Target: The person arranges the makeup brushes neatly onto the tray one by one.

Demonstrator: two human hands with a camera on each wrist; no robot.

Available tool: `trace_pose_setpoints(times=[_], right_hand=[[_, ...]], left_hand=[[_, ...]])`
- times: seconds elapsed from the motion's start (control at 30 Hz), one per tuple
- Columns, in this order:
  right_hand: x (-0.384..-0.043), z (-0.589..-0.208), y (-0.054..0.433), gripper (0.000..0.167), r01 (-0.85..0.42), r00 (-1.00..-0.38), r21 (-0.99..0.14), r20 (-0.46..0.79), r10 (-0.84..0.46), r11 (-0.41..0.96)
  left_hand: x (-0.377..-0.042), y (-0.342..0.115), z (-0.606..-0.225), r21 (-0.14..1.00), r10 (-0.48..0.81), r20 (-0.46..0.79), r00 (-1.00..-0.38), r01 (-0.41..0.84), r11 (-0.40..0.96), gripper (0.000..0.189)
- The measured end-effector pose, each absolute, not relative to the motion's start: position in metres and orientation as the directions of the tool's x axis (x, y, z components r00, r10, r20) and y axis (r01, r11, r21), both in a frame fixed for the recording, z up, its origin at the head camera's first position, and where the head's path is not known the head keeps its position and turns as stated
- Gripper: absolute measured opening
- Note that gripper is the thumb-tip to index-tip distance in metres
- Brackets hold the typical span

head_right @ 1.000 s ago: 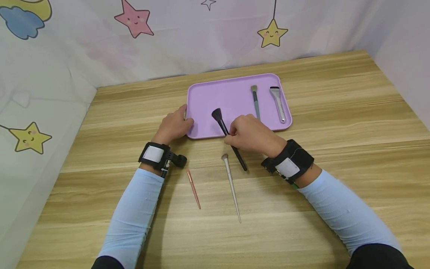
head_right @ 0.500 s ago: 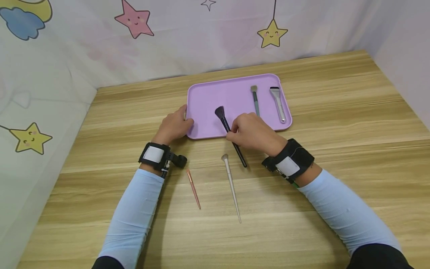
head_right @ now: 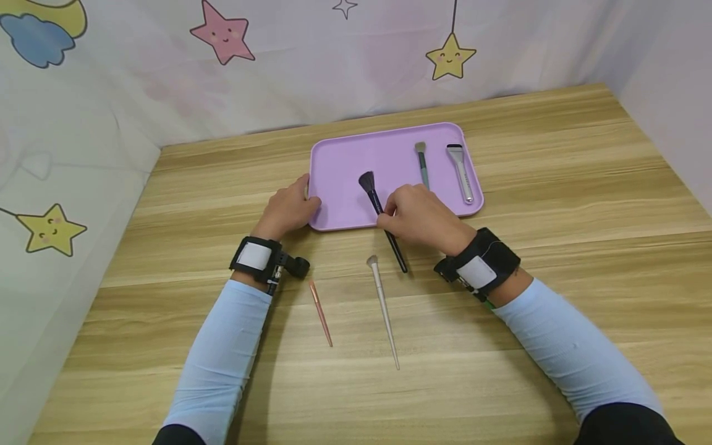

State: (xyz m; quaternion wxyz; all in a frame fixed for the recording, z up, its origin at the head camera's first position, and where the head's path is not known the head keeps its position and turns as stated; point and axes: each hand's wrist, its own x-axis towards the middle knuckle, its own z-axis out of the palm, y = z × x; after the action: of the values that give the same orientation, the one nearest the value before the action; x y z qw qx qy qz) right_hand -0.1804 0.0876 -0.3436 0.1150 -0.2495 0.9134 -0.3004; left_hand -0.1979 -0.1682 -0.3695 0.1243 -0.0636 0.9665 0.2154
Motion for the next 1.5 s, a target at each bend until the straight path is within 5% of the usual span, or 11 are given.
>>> trace_pose_setpoints(times=[1.5], right_hand=[[-0.202,-0.346,0.090,0.024,-0.305,-0.881,-0.640,-0.093,-0.465,0.705]], left_hand=[[-0.198,-0.169,-0.371,0.402,-0.067,-0.258,-0.964,-0.171,0.899,0.070]])
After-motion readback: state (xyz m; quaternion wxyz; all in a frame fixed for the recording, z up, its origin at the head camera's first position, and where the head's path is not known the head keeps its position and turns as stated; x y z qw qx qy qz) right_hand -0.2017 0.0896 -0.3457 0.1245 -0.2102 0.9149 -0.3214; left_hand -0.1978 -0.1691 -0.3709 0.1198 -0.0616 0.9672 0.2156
